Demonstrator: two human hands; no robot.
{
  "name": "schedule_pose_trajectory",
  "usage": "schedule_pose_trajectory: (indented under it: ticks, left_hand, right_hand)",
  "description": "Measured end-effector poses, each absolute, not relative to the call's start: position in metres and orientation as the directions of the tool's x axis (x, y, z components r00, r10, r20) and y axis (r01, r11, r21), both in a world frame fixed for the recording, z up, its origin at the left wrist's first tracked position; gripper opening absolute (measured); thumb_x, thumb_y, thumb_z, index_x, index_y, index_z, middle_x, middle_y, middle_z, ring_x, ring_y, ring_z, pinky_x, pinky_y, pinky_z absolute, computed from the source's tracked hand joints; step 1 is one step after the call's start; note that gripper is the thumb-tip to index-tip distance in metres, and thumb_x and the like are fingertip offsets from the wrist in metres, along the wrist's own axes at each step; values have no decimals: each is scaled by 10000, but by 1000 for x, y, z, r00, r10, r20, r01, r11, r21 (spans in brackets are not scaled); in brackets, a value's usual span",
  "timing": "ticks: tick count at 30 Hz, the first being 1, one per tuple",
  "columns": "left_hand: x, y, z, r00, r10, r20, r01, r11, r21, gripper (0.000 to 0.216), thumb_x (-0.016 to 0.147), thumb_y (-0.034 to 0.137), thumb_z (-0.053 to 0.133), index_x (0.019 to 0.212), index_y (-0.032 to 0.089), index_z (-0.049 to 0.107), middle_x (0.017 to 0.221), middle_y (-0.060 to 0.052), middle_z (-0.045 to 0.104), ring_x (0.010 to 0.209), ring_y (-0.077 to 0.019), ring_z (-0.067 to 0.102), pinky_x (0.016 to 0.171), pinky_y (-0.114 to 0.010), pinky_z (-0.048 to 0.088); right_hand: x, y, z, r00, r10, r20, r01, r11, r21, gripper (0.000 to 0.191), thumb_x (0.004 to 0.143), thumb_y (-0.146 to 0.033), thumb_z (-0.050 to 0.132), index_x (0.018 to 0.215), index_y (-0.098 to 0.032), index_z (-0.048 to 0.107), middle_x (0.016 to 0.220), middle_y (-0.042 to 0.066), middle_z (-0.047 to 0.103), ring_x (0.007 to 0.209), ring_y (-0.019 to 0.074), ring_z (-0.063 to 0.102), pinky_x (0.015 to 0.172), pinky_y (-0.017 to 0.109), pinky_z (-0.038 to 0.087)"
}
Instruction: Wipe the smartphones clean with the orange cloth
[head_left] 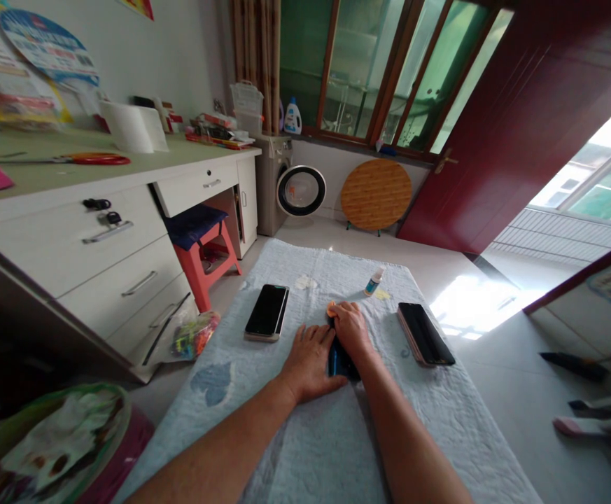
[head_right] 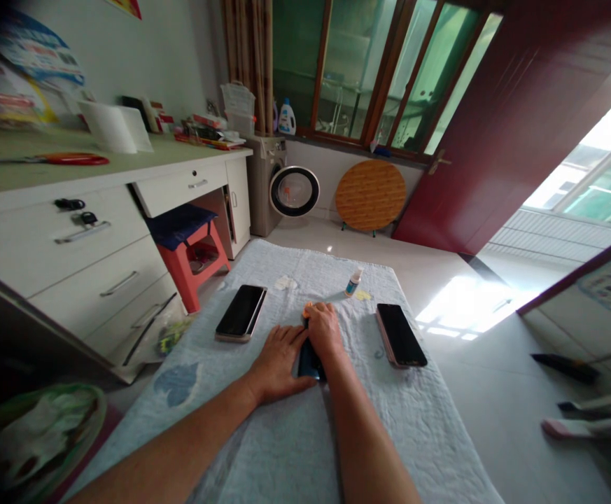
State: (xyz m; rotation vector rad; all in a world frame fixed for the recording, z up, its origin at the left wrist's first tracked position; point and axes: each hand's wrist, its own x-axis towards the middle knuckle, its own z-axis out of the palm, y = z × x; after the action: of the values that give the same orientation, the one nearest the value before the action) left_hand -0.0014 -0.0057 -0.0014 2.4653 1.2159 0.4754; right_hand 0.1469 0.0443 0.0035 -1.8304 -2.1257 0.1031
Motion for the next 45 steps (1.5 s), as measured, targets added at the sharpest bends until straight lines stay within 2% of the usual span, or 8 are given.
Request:
schedule_pose_trajectory:
  ticks: [9,15,25,30,32,35,40,45]
  left_hand:
    - [-1,-6,0,490,847,206,656,-514,553,1088,532,578,760,1403,172,251,1398,-172,423,1294,-362,398,1108,-525,272]
    - [0,-6,-9,450,873,190,684,-473,556,1229,510,545,772,1456,118,114,1483,-225,302,1384,-380,279,1136,-520,231]
    - [1,-5,-12,492,859,140,718,-492,492,1139,564,586,738,1451,137,182,1495,-207,319,1395,-380,262,1138,-540,205]
    - [0,-4,-14,499,843,200,700,-528,482,1137,555,607,738,1451,189,177,1475,-177,346,1365,-381,311,1129,-545,218]
    - [0,-2,-16,511,828,230,682,-553,478,1152,547,640,728,1451,200,164,1461,-171,362,1349,-381,332,1121,-551,230]
    - [0,-1,-18,514,826,230,681,-556,477,1191,534,665,722,1452,172,144,1461,-194,352,1348,-393,330,1119,-560,233]
    - [0,-1,-19,513,829,222,686,-552,474,1197,533,643,728,1453,164,130,1469,-205,345,1352,-393,330,1120,-561,241]
    - [1,-3,-17,502,841,204,701,-534,473,1193,552,594,740,1460,136,117,1482,-220,324,1365,-397,311,1122,-565,237]
  right_hand:
    - [145,29,15,-262,946,191,894,313,-321,285,887,-110,429,830,-181,699,860,42,639,829,137,535,817,236,345]
    - [148,16,33,-447,894,-45,827,393,-402,293,800,-67,481,805,-202,741,826,24,618,812,126,546,748,210,376]
    - [154,9,43,-633,757,-159,681,448,-580,268,736,-60,529,771,-201,754,840,3,667,778,118,585,707,185,415]
    - [164,18,34,-311,943,115,759,319,-567,254,793,-107,516,863,-195,744,804,20,621,755,132,558,721,223,408]
    - [168,23,24,-96,961,259,796,230,-559,259,821,-121,495,903,-181,732,849,42,603,802,147,549,770,247,408]
    - [171,29,10,9,953,303,836,159,-526,248,825,-117,489,900,-172,719,870,57,580,848,164,532,811,268,399]
    - [170,27,12,-156,966,207,857,237,-458,227,794,-81,493,786,-177,698,817,36,561,827,147,524,786,244,384]
    - [171,18,32,-446,895,29,751,392,-531,278,772,-78,501,818,-213,739,782,4,578,748,116,527,714,215,381]
